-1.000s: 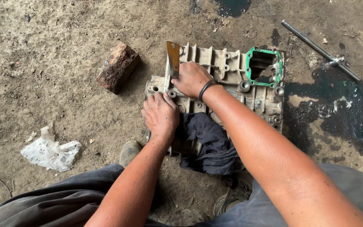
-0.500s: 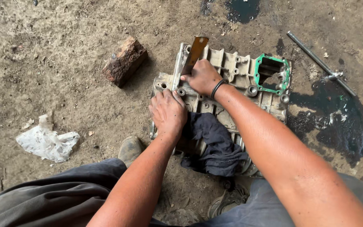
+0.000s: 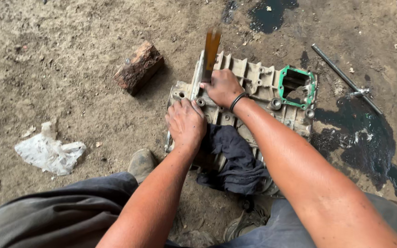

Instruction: The person uses a scraper to remove residue from the surface of an engine block. They repeatedly scrape different areas and wipe the surface with a cloth, focusing on cleaning the metal component.

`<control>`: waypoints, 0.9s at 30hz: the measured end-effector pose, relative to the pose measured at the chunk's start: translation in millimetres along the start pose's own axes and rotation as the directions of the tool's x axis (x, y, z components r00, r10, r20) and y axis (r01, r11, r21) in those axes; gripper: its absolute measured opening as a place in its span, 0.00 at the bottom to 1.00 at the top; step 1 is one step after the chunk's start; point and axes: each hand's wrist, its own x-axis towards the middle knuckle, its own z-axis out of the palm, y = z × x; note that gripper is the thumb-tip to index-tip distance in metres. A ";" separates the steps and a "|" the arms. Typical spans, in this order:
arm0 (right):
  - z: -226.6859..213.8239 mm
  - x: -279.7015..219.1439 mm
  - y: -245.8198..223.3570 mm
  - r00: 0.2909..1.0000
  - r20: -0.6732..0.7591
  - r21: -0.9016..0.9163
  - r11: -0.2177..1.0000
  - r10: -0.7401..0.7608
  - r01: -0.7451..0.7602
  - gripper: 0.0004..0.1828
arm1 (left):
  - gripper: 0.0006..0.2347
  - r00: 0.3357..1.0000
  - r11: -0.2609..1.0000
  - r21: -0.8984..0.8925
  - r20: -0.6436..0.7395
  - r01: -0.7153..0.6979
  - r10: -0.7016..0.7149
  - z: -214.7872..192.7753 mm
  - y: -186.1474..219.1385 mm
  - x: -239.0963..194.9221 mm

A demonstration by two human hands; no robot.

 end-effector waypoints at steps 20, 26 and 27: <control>18.7 -5.8 -0.5 0.984 -0.083 0.002 0.987 0.159 -0.159 0.24 | 0.16 0.999 0.999 0.043 -0.022 -0.030 0.031 1.7 -1.0 2.7; 10.6 -9.5 -5.8 0.982 -0.021 0.179 0.967 0.186 -0.180 0.13 | 0.16 0.999 0.999 0.031 -0.024 -0.037 0.038 0.1 -0.1 0.2; 12.9 -9.6 -7.3 0.980 -0.100 0.196 0.969 0.174 -0.152 0.11 | 0.16 0.999 0.999 0.027 -0.034 -0.039 0.040 0.4 0.2 0.0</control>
